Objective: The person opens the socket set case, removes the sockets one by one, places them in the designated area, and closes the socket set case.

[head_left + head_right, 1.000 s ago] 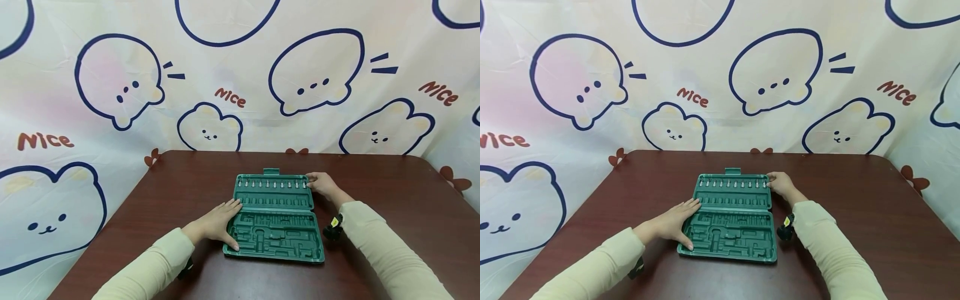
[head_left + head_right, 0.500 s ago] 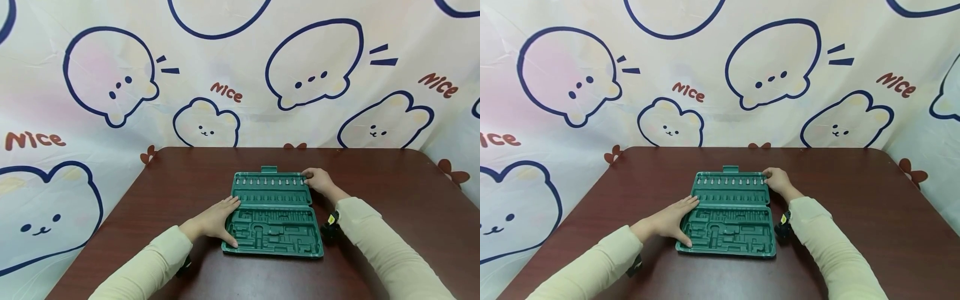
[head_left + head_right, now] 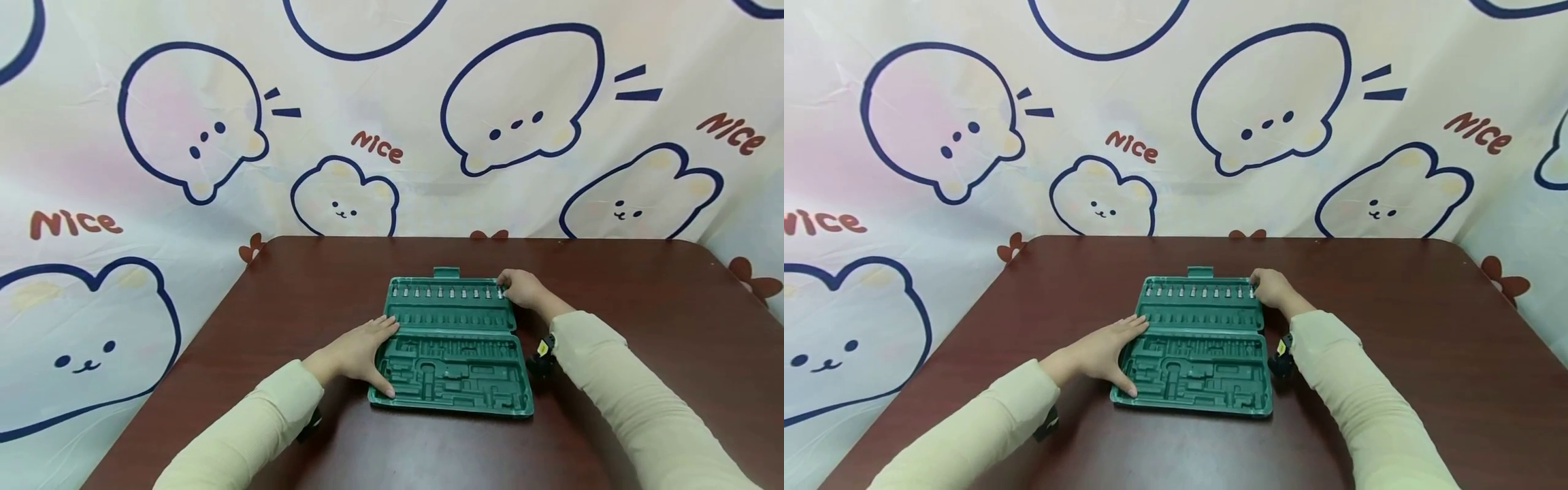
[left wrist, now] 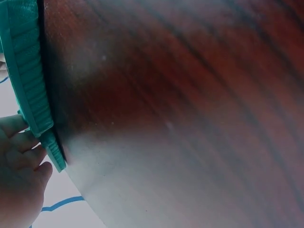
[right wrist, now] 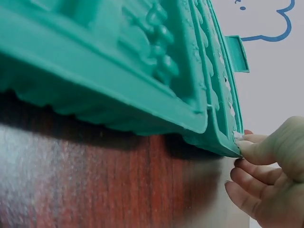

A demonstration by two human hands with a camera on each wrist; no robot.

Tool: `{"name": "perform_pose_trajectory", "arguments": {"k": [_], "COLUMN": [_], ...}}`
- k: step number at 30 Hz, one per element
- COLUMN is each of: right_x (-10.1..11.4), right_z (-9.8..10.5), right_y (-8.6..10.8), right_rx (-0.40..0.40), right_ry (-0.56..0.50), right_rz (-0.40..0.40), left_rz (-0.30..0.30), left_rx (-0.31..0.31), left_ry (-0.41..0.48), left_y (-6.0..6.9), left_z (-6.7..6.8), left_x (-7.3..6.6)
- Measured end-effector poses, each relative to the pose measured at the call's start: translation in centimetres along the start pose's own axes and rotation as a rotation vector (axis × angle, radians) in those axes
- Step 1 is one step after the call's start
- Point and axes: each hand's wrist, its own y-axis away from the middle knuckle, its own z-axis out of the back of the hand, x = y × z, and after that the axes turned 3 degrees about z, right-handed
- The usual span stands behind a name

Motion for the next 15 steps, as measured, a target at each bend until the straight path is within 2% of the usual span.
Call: {"name": "perform_pose_trajectory", "arguments": {"k": [4,9,12,15], "right_x": [-0.01,-0.35,-0.36,-0.07], "right_z": [0.12,0.15,0.26,0.08], "right_y": [-0.03,0.43,0.73,0.68], "right_rx": [-0.024,-0.051,-0.075,-0.092], "right_ry": [-0.03,-0.09,-0.132,-0.179], "right_rz": [0.011,0.025,0.017,0.002], "left_rz": [0.008,-0.011,-0.025,-0.008], "left_rx": [0.006,0.011,0.004,0.005], "left_ry": [-0.018,-0.032,-0.025,-0.007], "left_y": [-0.15,-0.26,-0.26,0.06], "left_z": [0.0,0.09,0.15,0.08], "left_x": [0.08,-0.07,-0.16,-0.1]}}
